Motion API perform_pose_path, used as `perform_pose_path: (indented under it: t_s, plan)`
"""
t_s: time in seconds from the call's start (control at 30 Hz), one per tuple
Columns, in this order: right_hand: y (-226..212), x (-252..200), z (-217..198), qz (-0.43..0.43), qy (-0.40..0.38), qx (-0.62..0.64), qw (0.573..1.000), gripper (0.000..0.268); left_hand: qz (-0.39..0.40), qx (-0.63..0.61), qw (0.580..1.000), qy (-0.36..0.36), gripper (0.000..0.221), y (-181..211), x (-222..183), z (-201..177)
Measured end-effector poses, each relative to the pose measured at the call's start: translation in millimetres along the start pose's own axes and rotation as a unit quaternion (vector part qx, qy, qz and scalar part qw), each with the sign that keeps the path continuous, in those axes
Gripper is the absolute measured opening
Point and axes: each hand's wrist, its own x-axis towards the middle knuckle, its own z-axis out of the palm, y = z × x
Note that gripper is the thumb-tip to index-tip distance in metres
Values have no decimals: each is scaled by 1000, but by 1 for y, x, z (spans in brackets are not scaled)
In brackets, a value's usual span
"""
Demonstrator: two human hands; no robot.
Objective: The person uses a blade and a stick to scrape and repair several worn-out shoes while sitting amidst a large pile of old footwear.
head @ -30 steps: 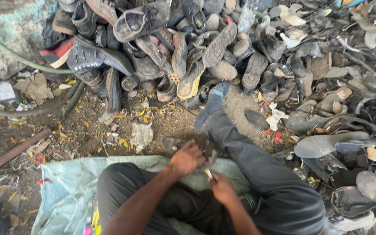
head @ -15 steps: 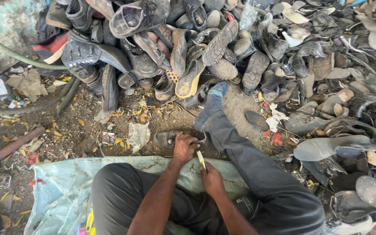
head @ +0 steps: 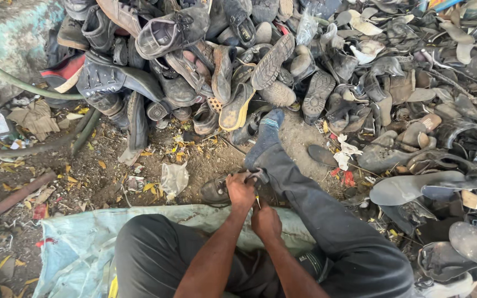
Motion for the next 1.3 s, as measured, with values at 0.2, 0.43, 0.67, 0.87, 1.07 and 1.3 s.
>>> perform_pose_path:
  t_s: [0.2,0.43,0.67,0.87,1.07,1.3]
  plan:
    - [24,14,12,-46,-9,-15,999,31,345,265,868,-238,28,-23,38,-55]
    - [20,7,7,-63,-14,18,998,29,258,81,942,-200,14,-36,41,-56]
    - [17,-13,-6,-64,-19,40,997,28,223,29,952,-208,11,-39,39,-55]
    - [-4,-5,6,-73,-24,47,996,25,177,2,958,-226,9,-34,38,-61]
    - [7,-27,12,-80,-21,72,994,24,181,-28,966,-184,12,-34,40,-57]
    - [-10,-10,29,-67,-29,65,995,22,136,-68,968,-201,15,-29,40,-66]
